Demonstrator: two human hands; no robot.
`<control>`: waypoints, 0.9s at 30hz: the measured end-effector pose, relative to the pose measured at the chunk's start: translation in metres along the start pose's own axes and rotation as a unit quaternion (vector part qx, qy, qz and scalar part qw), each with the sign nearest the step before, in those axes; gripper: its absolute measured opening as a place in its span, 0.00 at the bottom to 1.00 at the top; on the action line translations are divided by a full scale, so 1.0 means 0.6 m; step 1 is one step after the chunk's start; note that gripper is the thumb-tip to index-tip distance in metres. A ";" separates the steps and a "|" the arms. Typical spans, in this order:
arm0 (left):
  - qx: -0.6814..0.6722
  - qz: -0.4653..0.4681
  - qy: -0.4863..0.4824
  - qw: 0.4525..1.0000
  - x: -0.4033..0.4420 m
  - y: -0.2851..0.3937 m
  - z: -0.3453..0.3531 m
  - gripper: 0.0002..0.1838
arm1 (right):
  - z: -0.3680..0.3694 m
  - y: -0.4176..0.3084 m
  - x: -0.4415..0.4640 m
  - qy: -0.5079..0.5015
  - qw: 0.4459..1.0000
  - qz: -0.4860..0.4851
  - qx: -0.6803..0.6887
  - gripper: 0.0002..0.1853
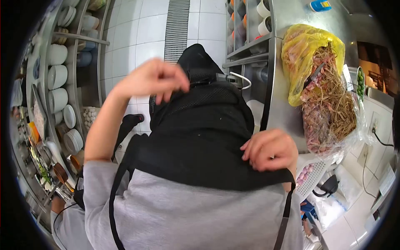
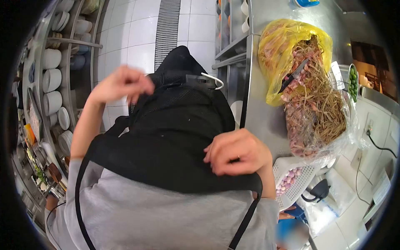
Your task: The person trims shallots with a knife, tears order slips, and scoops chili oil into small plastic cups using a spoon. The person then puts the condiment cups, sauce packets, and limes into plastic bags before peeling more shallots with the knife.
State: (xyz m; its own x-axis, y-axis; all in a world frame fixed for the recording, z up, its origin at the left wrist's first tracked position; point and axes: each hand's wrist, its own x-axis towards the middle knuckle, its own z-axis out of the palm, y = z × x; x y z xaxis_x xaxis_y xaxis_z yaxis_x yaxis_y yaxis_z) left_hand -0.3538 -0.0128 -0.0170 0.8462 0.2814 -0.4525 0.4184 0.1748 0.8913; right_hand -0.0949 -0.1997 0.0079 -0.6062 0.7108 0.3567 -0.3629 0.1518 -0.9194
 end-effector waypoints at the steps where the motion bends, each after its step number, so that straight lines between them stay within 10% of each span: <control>1: 0.110 -0.010 0.087 0.990 0.036 0.010 -0.005 0.07 | -0.001 -0.010 0.005 0.068 0.972 0.182 -0.129 0.05; 2: 0.245 0.134 0.138 0.950 0.082 -0.015 -0.011 0.07 | 0.005 -0.013 0.006 0.140 0.891 0.354 -0.248 0.05; 4: 0.305 0.064 0.058 0.948 0.138 -0.021 0.008 0.07 | 0.018 0.046 0.028 0.332 0.760 0.355 -0.432 0.08; 7: 0.384 0.053 0.003 0.922 0.165 -0.022 0.034 0.06 | 0.021 0.105 -0.008 0.296 0.717 0.398 -0.491 0.07; 19: 0.284 -0.124 -0.228 0.923 0.213 -0.022 0.015 0.07 | 0.039 0.201 -0.077 0.526 0.766 0.332 -0.164 0.12; 27: 0.357 -0.059 -0.176 0.916 0.221 -0.022 0.013 0.07 | 0.011 0.224 -0.078 0.627 0.720 0.263 0.139 0.13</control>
State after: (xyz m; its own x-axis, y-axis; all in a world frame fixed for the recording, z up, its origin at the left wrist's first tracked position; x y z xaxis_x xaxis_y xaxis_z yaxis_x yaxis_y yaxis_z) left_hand -0.2447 0.0151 -0.0882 0.7823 -0.0428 -0.6215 0.5170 -0.5118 0.6861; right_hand -0.1200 -0.2171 -0.1312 0.3415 0.7067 -0.6197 -0.5493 -0.3850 -0.7417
